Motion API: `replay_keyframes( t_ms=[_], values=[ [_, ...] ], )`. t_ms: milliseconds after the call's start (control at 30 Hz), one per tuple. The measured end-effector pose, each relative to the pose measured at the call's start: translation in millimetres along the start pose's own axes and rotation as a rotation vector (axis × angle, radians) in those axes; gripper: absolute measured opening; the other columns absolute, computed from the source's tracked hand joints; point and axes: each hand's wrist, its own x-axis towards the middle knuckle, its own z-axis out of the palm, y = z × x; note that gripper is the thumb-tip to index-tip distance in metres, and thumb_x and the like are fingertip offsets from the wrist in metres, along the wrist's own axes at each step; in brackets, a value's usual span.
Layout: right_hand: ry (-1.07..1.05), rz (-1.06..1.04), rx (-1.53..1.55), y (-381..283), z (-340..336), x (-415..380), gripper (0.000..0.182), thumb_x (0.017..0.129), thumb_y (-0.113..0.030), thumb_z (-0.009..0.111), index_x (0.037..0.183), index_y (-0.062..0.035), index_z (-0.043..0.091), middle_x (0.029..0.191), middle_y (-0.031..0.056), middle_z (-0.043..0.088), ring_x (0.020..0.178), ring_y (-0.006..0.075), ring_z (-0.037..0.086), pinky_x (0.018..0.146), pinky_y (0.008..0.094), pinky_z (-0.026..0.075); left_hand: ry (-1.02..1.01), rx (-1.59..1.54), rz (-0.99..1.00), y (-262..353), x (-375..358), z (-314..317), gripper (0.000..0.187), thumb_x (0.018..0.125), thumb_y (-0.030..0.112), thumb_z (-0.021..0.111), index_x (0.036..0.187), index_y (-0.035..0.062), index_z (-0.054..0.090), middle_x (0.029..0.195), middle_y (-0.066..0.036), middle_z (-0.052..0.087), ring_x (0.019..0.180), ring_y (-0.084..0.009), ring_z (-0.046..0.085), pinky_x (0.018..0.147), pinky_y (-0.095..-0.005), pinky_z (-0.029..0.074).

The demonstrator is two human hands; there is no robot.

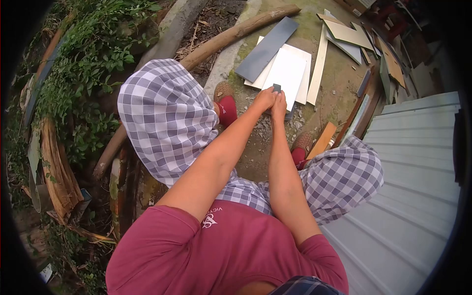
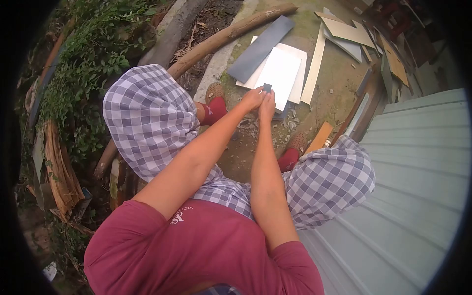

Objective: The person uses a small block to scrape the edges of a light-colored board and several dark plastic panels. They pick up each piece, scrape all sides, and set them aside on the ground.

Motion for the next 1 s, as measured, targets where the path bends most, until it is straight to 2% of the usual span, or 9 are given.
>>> replay_keyframes(
  t_ms=[100,167,333,433,467,633,667,900,1000],
  values=[
    [-0.039,-0.016,0.125,-22,-4,-8,0.048,0.094,-0.03,0.032,0.127,0.0043,0.04,0.12,0.0249,0.051,0.111,0.0364,0.049,0.092,0.0398,0.037,0.028,-0.055,-0.094,8,8,3,0.048,0.087,0.032,0.046,0.128,0.007,0.045,0.117,-0.023,0.053,0.109,-0.0367,0.051,0.092,-0.0439,0.04],
    [-0.034,-0.032,0.047,-32,-13,-16,0.048,0.094,-0.029,0.032,0.128,0.0032,0.038,0.12,0.0245,0.051,0.111,0.0366,0.049,0.091,0.0401,0.037,0.122,-0.1,-0.056,6,8,14,0.046,0.084,0.028,0.051,0.125,0.0072,0.048,0.11,-0.025,0.057,0.104,-0.0373,0.054,0.088,-0.0422,0.042],
    [-0.039,0.07,-0.226,-26,-37,-18,0.046,0.094,-0.027,0.035,0.133,-0.0018,0.033,0.118,0.0251,0.052,0.109,0.0374,0.051,0.089,0.0416,0.039,0.071,-0.144,-0.045,9,-1,40,0.045,0.085,0.022,0.052,0.127,0.0096,0.046,0.106,-0.025,0.055,0.099,-0.0384,0.054,0.086,-0.0431,0.043],
    [0.016,-0.037,-0.384,-36,-34,-9,0.047,0.093,-0.027,0.037,0.133,-0.0037,0.032,0.117,0.0255,0.052,0.107,0.0384,0.052,0.088,0.0425,0.039,0.069,-0.199,-0.032,9,13,39,0.043,0.085,0.017,0.052,0.128,0.0121,0.046,0.103,-0.023,0.053,0.096,-0.0379,0.055,0.083,-0.042,0.045],
    [-0.029,0.047,-0.457,-34,-38,0,0.047,0.092,-0.027,0.039,0.134,-0.0064,0.034,0.113,0.0259,0.054,0.102,0.0392,0.053,0.085,0.0439,0.04,0.09,-0.208,-0.079,8,17,46,0.043,0.085,0.017,0.052,0.128,0.0123,0.047,0.102,-0.023,0.052,0.094,-0.0381,0.056,0.082,-0.0423,0.045],
    [-0.23,0.012,-0.695,-35,-27,12,0.048,0.091,-0.029,0.043,0.134,-0.0106,0.036,0.095,0.024,0.057,0.089,0.0385,0.056,0.077,0.0452,0.041,0.156,-0.139,-0.154,4,13,34,0.041,0.083,0.017,0.056,0.124,0.0168,0.05,0.095,-0.02,0.05,0.087,-0.037,0.056,0.075,-0.0434,0.047],
    [-0.247,0.009,-0.731,-37,-25,14,0.048,0.091,-0.03,0.043,0.135,-0.0113,0.035,0.093,0.0235,0.057,0.089,0.0383,0.056,0.076,0.0446,0.042,0.145,-0.135,-0.182,5,15,33,0.041,0.083,0.015,0.056,0.124,0.0222,0.051,0.098,-0.019,0.048,0.088,-0.0366,0.057,0.074,-0.043,0.048],
    [-0.275,-0.048,-0.865,-34,-13,52,0.05,0.091,-0.031,0.044,0.138,-0.0182,0.031,0.094,0.019,0.06,0.086,0.034,0.058,0.072,0.0418,0.043,0.159,-0.265,-0.241,5,49,31,0.036,0.083,0.017,0.056,0.119,0.0202,0.053,0.098,-0.019,0.049,0.084,-0.037,0.059,0.073,-0.0421,0.048],
    [-0.281,0.019,-0.897,-41,3,90,0.051,0.09,-0.032,0.045,0.138,-0.0237,0.03,0.091,0.0167,0.063,0.082,0.0323,0.06,0.071,0.041,0.043,0.299,-0.261,-0.241,10,89,36,0.031,0.083,0.019,0.055,0.114,0.0198,0.057,0.092,-0.016,0.05,0.078,-0.0351,0.058,0.068,-0.0427,0.047]
  ],
)
